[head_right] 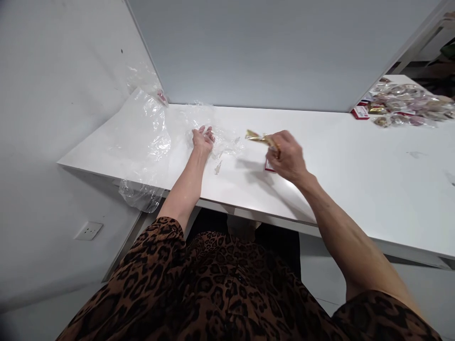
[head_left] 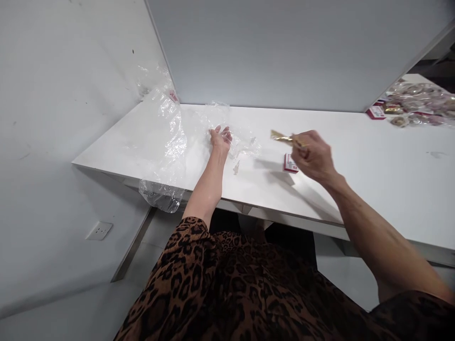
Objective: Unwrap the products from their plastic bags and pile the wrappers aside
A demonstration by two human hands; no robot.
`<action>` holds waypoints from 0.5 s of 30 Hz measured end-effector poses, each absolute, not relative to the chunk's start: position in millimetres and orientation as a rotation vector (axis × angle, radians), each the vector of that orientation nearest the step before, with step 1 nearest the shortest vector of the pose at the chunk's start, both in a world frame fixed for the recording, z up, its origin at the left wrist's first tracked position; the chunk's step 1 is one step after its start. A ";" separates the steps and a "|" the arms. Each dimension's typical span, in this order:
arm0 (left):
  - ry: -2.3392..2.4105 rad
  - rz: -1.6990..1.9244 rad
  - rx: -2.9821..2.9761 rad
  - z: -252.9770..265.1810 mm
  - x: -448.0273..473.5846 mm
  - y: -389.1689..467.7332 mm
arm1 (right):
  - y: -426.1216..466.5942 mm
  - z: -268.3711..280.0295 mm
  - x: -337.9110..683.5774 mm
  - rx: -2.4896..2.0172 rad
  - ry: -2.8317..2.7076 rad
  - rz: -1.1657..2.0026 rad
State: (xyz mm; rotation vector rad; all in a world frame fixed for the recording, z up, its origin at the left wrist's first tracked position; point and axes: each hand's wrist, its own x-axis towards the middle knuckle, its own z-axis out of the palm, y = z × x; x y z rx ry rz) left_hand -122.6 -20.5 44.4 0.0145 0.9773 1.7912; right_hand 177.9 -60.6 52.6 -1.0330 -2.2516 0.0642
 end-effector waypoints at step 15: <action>1.660 1.572 0.809 47.5 -109.3 -70.1 | -18.0 -31.2 243.7 -1.296 -2.318 0.320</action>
